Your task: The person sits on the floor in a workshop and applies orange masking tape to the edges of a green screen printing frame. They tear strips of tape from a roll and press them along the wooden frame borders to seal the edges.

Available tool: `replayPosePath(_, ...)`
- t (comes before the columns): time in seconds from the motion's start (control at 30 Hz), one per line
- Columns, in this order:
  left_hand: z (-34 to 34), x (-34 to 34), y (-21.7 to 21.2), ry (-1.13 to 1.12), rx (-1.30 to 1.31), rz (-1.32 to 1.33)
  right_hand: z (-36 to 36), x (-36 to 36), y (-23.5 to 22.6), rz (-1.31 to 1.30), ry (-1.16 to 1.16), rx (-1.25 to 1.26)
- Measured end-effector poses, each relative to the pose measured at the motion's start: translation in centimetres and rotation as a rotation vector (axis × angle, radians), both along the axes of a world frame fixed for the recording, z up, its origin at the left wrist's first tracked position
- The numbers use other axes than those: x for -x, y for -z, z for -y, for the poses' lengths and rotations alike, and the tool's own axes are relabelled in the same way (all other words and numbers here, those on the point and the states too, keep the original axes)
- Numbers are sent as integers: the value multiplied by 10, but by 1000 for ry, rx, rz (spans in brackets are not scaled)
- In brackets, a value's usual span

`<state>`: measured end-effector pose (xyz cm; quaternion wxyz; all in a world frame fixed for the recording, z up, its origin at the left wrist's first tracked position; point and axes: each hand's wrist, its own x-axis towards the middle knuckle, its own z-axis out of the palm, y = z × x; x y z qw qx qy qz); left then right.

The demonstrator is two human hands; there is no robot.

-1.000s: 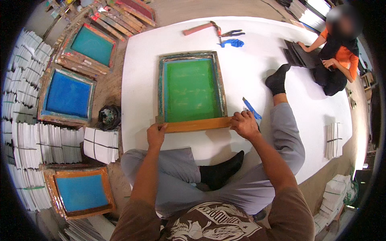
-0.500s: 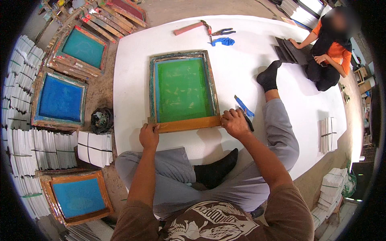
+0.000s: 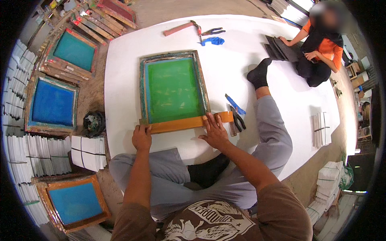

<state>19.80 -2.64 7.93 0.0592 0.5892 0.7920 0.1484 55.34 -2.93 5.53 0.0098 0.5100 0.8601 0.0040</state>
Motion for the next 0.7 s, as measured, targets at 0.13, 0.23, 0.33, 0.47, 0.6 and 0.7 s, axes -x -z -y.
replayPosePath(0.13, 3, 0, 0, 23, -46, -10, -2, 7, -21, -112, 43, 46)
replayPosePath(0.23, 7, 10, 8, 38, -74, -21, -31, -8, -54, -286, 225, -37)
replayPosePath(0.33, 3, 6, 11, 74, -130, -10, -79, -66, -31, -421, 522, -170)
replayPosePath(0.47, 5, 7, 9, 40, -127, -25, -108, -103, -13, -251, 732, 41)
replayPosePath(0.6, 1, 2, 1, 26, -42, 21, -110, -128, 15, -338, 776, 147)
replayPosePath(0.7, 4, 4, 1, 29, -88, 23, -106, -119, 3, -514, 937, 150)
